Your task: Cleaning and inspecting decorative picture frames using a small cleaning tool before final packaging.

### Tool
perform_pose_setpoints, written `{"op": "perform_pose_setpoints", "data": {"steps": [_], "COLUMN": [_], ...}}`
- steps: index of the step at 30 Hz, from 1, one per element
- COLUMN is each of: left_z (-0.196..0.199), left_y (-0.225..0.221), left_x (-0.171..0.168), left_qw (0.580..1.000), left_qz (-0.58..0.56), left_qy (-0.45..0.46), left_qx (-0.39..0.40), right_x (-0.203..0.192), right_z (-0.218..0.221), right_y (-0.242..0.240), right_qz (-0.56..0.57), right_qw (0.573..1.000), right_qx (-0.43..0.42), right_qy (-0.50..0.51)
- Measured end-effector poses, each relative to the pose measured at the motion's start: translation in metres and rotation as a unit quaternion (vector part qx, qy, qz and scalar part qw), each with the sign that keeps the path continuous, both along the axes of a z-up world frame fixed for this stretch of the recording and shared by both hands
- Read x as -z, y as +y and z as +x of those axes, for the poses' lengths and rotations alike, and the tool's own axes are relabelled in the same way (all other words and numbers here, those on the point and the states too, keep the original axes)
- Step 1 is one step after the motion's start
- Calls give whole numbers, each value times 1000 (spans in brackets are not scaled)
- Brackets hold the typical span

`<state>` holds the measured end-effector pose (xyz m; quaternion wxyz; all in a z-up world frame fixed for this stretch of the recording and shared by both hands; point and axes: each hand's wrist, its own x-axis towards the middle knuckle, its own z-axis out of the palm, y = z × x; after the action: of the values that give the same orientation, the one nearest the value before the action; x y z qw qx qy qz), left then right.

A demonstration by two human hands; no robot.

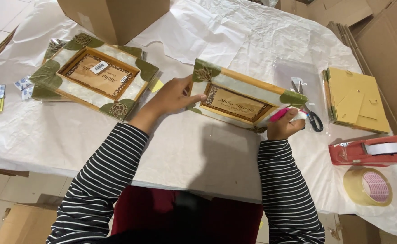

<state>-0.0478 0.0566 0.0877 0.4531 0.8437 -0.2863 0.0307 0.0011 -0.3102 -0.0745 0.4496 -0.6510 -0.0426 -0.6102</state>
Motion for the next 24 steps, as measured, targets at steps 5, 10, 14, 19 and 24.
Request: {"op": "perform_pose_setpoints", "data": {"steps": [5, 10, 14, 19, 24], "left_z": [19, 9, 10, 17, 35], "left_y": [5, -3, -2, -2, -2], "left_x": [40, 40, 44, 52, 85], "left_qw": [998, 997, 997, 997, 996], "left_qz": [-29, -36, -66, -69, -83], "left_qy": [54, 62, 27, -20, -23], "left_qx": [3, -22, -26, -30, -38], "right_x": [0, -19, -25, -46, -25], "right_z": [6, 2, -7, -18, -2], "right_y": [1, 10, 17, 16, -10], "right_qz": [44, 80, 188, 217, 211], "right_qw": [999, 995, 975, 960, 944], "right_qx": [-17, -38, -120, -165, -206], "right_qy": [-23, -57, -4, 67, 147]}}
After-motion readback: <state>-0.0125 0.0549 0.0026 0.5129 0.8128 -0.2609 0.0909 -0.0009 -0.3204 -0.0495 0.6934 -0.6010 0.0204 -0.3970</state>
